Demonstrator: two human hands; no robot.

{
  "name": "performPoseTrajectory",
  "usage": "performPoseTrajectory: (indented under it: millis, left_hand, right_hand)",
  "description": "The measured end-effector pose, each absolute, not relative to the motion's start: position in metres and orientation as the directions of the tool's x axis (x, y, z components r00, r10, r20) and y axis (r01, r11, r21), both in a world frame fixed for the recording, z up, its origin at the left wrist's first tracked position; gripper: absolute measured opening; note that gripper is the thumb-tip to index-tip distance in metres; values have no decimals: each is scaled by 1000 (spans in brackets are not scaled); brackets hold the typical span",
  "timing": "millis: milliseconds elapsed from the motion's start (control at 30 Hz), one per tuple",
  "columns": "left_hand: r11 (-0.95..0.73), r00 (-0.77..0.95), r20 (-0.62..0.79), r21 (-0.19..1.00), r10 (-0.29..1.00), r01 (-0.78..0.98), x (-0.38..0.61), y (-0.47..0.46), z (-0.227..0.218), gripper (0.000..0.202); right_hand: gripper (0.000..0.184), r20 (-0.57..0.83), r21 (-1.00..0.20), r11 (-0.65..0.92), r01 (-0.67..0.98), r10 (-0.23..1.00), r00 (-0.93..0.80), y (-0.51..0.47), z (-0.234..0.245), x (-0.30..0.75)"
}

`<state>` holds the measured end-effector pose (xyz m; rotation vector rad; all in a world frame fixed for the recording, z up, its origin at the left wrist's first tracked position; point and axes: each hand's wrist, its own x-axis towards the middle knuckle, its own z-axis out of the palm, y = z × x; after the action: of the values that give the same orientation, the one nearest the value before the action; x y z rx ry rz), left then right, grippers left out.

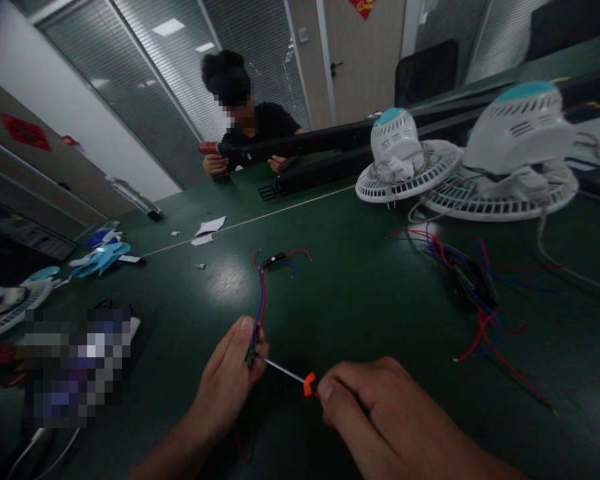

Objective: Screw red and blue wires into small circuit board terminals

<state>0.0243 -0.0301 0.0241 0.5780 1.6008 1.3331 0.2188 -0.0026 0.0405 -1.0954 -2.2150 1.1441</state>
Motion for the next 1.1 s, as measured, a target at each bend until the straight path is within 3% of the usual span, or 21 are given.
performPoseTrajectory:
  millis: [433,767,1100]
  left_hand:
    - [304,-454,-359,933,816,-194,25,-29,27,49]
    - [283,-468,-366,929,805,-238,23,-28,23,49]
    - [295,-471,-354,935,808,-198,23,-29,24,51]
  right_hand:
    - [34,21,-801,430,416,714,-699,2,37,219]
    - [35,-58,-795,423,434,660,-749,5,33,219]
    - [31,41,-819,403,409,751,-659,3,38,219]
